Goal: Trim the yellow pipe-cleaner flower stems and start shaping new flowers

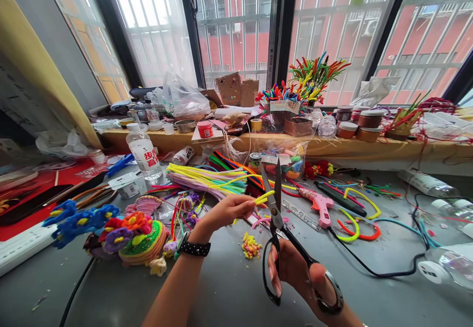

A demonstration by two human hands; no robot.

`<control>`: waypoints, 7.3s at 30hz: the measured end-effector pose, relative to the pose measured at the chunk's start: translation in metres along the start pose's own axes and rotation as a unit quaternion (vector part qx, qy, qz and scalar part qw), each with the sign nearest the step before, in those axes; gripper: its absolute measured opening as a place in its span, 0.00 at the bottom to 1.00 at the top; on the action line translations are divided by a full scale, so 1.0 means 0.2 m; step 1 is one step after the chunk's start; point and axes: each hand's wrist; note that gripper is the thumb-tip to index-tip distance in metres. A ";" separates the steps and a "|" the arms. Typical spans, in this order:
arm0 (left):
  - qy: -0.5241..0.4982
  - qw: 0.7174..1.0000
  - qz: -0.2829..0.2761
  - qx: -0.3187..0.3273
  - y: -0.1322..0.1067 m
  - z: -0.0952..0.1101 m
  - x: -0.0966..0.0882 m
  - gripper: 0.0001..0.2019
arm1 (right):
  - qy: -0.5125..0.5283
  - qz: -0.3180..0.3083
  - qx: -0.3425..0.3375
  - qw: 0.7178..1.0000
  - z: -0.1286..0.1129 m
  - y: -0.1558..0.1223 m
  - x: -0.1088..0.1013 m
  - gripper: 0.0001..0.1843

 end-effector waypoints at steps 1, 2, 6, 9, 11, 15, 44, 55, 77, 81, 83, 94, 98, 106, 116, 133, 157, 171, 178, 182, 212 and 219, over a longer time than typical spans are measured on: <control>0.011 1.000 0.007 -0.002 0.00 0.00 0.00 0.19 | -0.002 0.003 -0.003 1.000 0.00 0.00 0.00 0.39; 0.024 1.000 0.018 -0.002 0.00 0.00 -0.01 0.18 | -0.004 0.007 -0.006 1.000 0.00 0.00 0.00 0.37; 0.075 0.996 0.054 0.005 0.00 -0.01 -0.01 0.16 | -0.004 0.027 -0.012 1.000 0.00 0.00 0.01 0.32; 0.096 0.994 0.058 0.014 0.01 0.00 -0.01 0.16 | -0.013 0.038 -0.013 0.999 0.00 -0.01 0.03 0.31; 0.101 0.993 0.061 0.015 0.00 0.00 0.00 0.16 | -0.021 0.028 -0.015 0.999 -0.01 -0.01 0.03 0.31; 0.107 0.992 0.061 0.014 0.00 0.01 -0.01 0.17 | -0.020 0.013 -0.013 1.000 -0.02 0.00 0.04 0.30; 0.454 0.885 0.069 -0.080 0.03 -0.09 0.07 0.19 | -0.277 0.351 0.025 0.894 -0.12 -0.03 -0.07 0.16; 0.518 0.841 0.036 -0.155 0.04 -0.13 0.07 0.09 | -0.576 0.364 0.153 0.716 -0.13 -0.10 -0.19 0.14; 0.430 0.880 0.200 -0.027 0.03 -0.10 -0.02 0.15 | -0.695 0.192 0.318 0.616 -0.12 -0.33 -0.39 0.07; 0.416 0.879 0.235 0.000 0.03 -0.11 -0.02 0.15 | -0.699 0.159 0.343 0.608 -0.21 -0.21 -0.31 0.09; 0.406 0.880 0.247 0.010 0.03 -0.10 -0.02 0.15 | -0.725 0.156 0.304 0.599 -0.25 -0.10 -0.27 0.08; 0.452 0.849 0.272 -0.027 0.03 -0.09 0.00 0.15 | -0.766 0.190 0.175 0.589 -0.31 0.70 -0.56 0.13; 0.448 0.848 0.280 -0.041 0.02 -0.10 -0.01 0.14 | -0.774 0.105 0.210 0.588 -0.19 0.82 -0.69 0.11; 0.445 0.840 0.307 -0.045 0.00 -0.09 -0.04 0.13 | -0.784 0.149 0.117 0.591 -0.09 0.86 -0.66 0.07; 0.152 0.902 0.403 0.019 0.01 -0.06 -0.04 0.14 | -0.495 0.424 -0.080 0.754 -0.30 0.59 -0.48 0.18; -0.153 0.936 0.316 0.041 0.01 -0.01 -0.02 0.17 | -0.292 0.275 -0.123 0.908 -0.27 0.39 -0.05 0.11; -0.221 0.922 0.315 0.047 -0.01 0.03 -0.03 0.12 | -0.273 0.259 -0.128 0.918 -0.28 0.39 -0.01 0.17; -0.165 0.928 0.332 -0.020 -0.01 0.02 -0.04 0.15 | -0.207 0.197 0.022 0.958 -0.33 0.38 -0.02 0.16; -0.006 0.892 0.453 -0.012 0.01 -0.06 -0.08 0.17 | -0.405 0.242 0.155 0.868 -0.37 0.13 -0.30 0.15; -0.030 0.890 0.454 -0.022 0.00 -0.07 -0.09 0.18 | -0.379 0.329 0.257 0.826 -0.43 -0.20 -0.55 0.14; 0.052 0.904 0.421 -0.063 0.00 -0.09 -0.11 0.15 | -0.725 0.137 0.162 0.655 -0.14 0.41 -0.31 0.14; 0.074 0.913 0.394 -0.075 0.01 -0.09 -0.11 0.13 | -0.715 0.284 0.129 0.625 -0.16 0.48 -0.39 0.15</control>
Point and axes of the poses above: each hand's wrist, its own y-axis towards the middle knuckle, its own x-axis out of the palm, z = x × y, and after that the axes turned 2 degrees about -z, right-handed
